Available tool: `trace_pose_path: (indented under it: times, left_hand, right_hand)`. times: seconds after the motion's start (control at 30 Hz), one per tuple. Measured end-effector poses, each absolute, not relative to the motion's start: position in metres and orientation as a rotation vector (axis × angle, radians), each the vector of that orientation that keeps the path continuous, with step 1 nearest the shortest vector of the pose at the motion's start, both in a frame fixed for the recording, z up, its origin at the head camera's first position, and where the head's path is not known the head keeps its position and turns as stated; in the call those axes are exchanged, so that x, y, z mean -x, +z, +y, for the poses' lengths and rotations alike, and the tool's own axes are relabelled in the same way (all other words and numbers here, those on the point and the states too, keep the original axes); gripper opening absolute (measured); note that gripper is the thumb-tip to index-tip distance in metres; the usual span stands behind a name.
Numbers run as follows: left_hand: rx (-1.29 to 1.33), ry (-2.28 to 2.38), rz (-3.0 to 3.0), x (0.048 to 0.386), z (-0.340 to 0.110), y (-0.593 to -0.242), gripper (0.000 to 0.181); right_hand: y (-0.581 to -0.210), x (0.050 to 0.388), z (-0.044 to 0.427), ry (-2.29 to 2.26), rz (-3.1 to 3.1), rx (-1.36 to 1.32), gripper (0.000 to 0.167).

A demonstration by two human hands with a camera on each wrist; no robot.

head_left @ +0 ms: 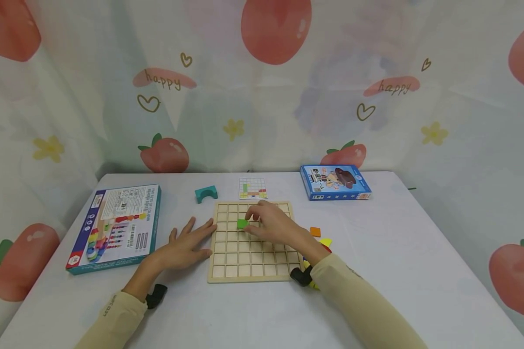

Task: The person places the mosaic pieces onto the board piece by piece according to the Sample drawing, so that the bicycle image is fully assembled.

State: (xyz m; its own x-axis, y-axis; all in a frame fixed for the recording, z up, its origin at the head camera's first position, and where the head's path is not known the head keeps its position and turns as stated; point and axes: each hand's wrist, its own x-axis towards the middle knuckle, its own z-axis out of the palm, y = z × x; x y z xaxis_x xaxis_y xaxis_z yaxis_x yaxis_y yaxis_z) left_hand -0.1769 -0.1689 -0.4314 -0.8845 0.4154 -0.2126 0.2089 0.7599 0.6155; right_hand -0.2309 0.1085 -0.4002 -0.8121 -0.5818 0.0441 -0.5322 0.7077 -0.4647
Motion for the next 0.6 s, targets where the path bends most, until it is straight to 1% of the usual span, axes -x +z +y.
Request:
trace_pose_path:
  times: [0.6]
  left_hand:
    - [-0.483, 0.864, 2.618, 0.177, -0.170, -0.431, 0.070]
  right_hand:
    - [-0.399, 0.238, 0.094, -0.669, 2.792, 0.861, 0.026]
